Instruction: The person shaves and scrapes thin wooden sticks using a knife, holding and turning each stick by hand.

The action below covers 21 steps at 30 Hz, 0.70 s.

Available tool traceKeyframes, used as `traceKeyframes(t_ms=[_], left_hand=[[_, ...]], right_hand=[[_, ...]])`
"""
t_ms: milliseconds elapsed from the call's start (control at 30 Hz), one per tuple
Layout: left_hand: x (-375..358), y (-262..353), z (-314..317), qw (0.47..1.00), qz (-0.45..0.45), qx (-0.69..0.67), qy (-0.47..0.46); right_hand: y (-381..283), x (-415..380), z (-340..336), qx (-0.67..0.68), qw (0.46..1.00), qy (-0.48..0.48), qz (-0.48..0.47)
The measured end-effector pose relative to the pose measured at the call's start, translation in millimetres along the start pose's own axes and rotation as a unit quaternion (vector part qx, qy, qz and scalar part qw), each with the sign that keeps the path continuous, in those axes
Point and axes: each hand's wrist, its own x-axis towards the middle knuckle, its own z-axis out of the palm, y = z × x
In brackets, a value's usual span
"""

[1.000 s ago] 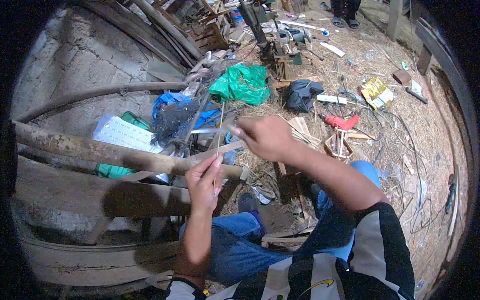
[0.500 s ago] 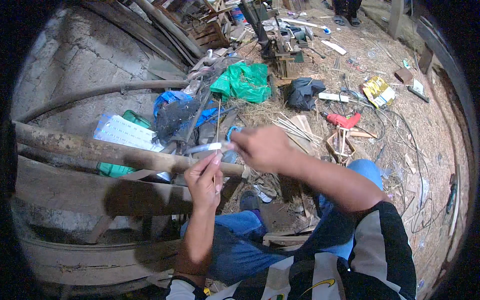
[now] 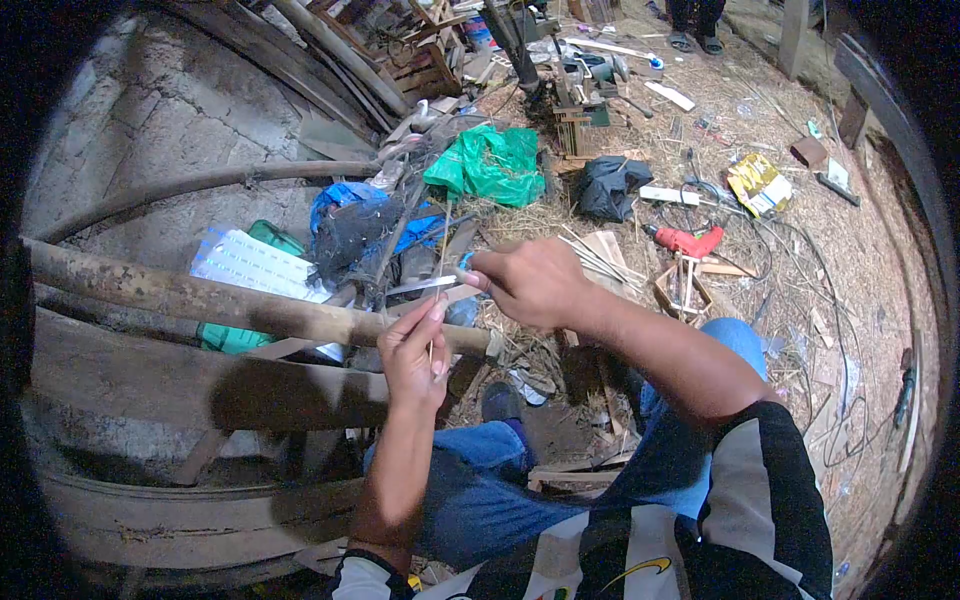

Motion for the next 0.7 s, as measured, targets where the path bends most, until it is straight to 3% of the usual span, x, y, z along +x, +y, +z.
traceKeyframes(t_ms=[167,300,433,567,700], left_hand=[[-6,4,-1,0.998,-0.057,-0.015,-0.013],[-4,-1,0,0.999,-0.023,-0.023,-0.009],[-6,0,0,0.999,-0.038,-0.026,-0.016],[-9,-3,-4,0.997,-0.044,-0.034,-0.049],[-8,0,0,0.998,-0.054,-0.026,-0.028]], right_hand=[[-8,-5,1,0.011,0.999,0.032,-0.027],[4,4,-3,-0.017,0.999,-0.006,0.042],[3,3,2,0.009,0.999,0.010,0.029],[32,15,-1,-0.042,0.992,0.058,0.102],[8,6,1,0.057,0.995,0.047,0.071]])
